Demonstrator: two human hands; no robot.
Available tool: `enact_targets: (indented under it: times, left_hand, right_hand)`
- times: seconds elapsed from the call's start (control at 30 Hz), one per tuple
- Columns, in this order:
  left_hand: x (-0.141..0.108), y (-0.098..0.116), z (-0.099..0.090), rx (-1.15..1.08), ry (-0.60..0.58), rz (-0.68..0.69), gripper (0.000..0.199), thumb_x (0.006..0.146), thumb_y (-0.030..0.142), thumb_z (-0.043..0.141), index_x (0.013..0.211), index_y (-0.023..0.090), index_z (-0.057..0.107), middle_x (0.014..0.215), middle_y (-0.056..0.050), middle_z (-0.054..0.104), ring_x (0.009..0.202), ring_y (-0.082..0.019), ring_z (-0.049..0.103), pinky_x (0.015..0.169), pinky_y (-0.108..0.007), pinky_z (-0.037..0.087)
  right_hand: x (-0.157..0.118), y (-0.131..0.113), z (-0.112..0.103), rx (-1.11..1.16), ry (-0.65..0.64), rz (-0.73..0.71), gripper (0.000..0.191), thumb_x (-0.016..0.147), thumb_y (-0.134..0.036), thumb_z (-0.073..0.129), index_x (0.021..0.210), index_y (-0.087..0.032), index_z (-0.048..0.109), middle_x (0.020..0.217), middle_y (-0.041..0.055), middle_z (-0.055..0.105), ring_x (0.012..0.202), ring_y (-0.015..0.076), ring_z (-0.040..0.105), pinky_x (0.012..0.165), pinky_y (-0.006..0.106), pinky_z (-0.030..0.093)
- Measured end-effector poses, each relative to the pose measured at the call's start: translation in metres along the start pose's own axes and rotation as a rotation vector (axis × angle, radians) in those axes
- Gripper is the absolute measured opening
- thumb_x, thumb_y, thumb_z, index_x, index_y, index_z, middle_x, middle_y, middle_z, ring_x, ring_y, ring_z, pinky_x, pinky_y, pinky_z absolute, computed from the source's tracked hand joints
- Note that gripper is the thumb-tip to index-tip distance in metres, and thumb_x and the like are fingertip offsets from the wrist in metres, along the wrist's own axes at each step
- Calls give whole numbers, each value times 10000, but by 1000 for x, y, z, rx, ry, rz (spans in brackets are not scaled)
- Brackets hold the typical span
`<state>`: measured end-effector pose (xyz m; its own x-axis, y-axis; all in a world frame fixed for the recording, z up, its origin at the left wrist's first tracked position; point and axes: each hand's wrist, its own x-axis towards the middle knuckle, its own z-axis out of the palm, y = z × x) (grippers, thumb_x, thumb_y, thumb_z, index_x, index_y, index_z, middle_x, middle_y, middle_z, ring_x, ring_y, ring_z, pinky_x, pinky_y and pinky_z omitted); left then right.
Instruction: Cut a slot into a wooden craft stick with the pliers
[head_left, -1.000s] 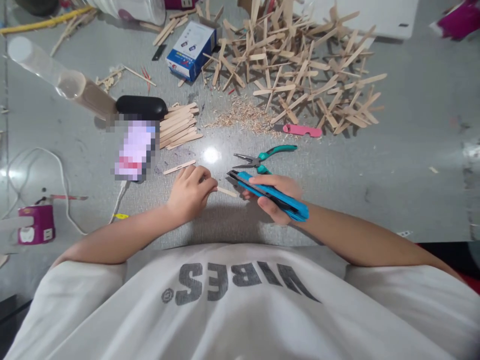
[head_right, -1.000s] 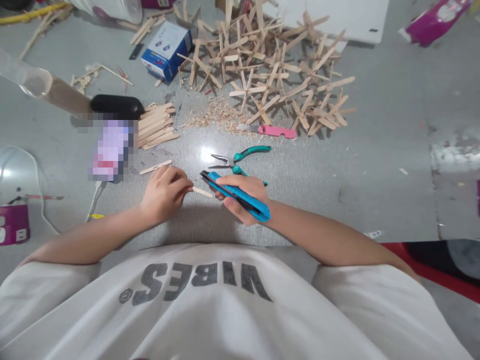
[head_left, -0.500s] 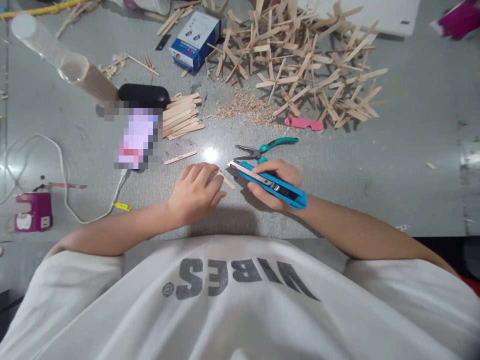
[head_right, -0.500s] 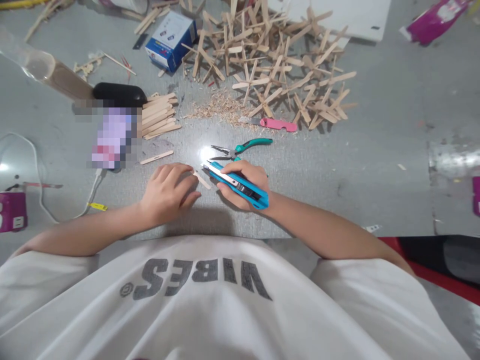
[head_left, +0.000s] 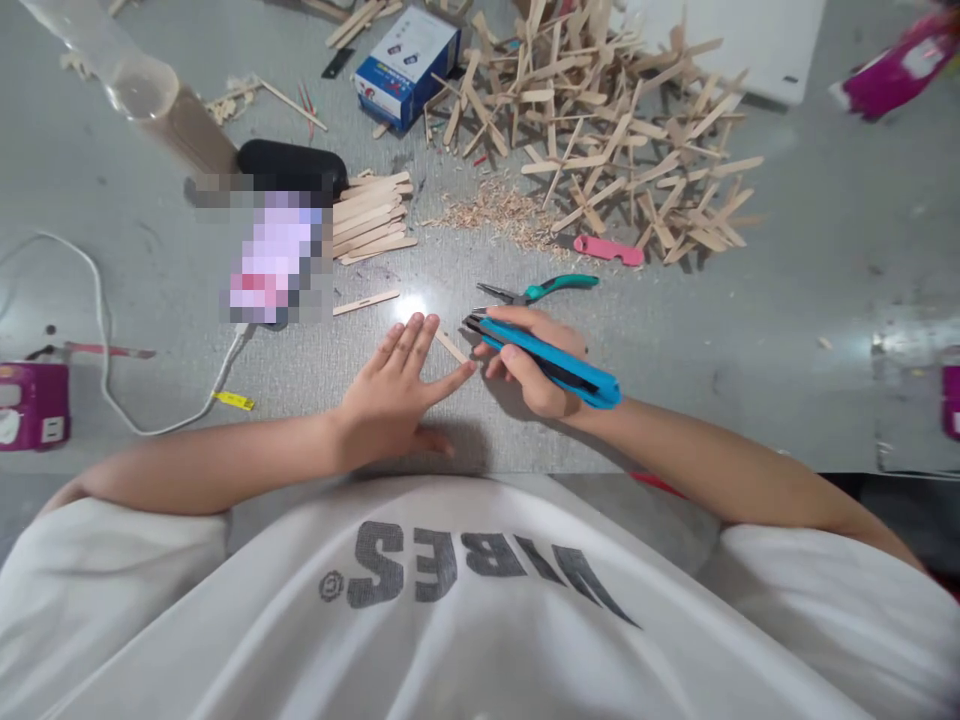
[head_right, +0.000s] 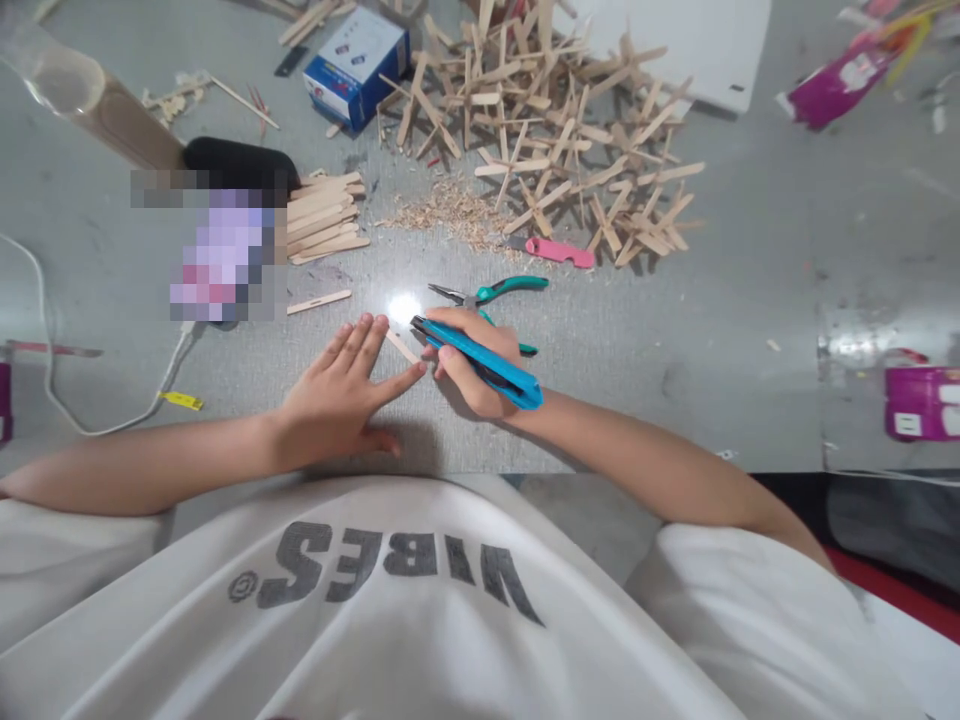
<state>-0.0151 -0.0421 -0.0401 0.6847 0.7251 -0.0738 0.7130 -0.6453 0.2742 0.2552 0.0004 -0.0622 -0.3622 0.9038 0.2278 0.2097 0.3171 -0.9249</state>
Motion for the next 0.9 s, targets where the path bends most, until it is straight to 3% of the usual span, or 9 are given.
enact_targets:
  times: [0.1, 0.23, 0.37, 0.5, 0.7, 0.9]
  left_hand:
    - [0, 0, -1, 4, 0, 4, 1331, 737, 758, 1024, 1826, 327, 392, 1919, -346, 198, 1766, -612, 257, 1387, -778, 348]
    - [2, 3, -1, -1, -4, -1, 1334, 717, 782, 1023, 1820, 329, 424, 1913, -336, 239, 1753, -611, 309, 1385, -757, 366]
    - [5, 7, -2, -30, -52, -41, 1225, 737, 829, 984, 1766, 332, 543, 1935, -264, 254, 1768, -601, 288, 1410, -746, 322]
    - [5, 7, -2, -22, -41, -20, 1220, 774, 853, 944, 1782, 314, 519, 1903, -314, 303, 1760, -595, 316, 1387, -733, 358]
    - [3, 6, 0, -9, -43, -24, 1286, 751, 835, 973, 1821, 365, 437, 1919, -273, 298, 1765, -587, 313, 1385, -740, 356]
    - [2, 13, -5, 34, -44, -43, 1171, 780, 808, 970, 1761, 327, 549, 1919, -268, 302, 1745, -626, 325, 1358, -768, 397]
  right_hand:
    - [12, -5, 0, 30, -45, -4, 351, 1149, -461, 653, 1376, -218, 765, 970, 57, 868, 731, 204, 825, 765, 371, 703]
    - [25, -13, -5, -122, -85, -60, 215, 1088, -378, 750, 1253, -256, 812, 1042, 69, 889, 883, 249, 868, 885, 409, 718]
    - [25, -14, -8, -184, -89, -134, 182, 1012, -333, 849, 1187, -326, 802, 1085, 56, 896, 916, 282, 874, 839, 429, 732]
    - [21, -11, -7, -192, -93, -167, 213, 988, -320, 863, 1168, -354, 754, 987, 30, 879, 793, 268, 843, 710, 417, 707]
    - [23, -10, -7, -191, -93, -92, 166, 1021, -340, 822, 1171, -332, 752, 1008, 35, 878, 819, 263, 846, 752, 413, 705]
    - [24, -9, -6, -179, -65, -5, 217, 1017, -419, 827, 1174, -278, 776, 1053, 51, 887, 898, 260, 859, 816, 402, 683]
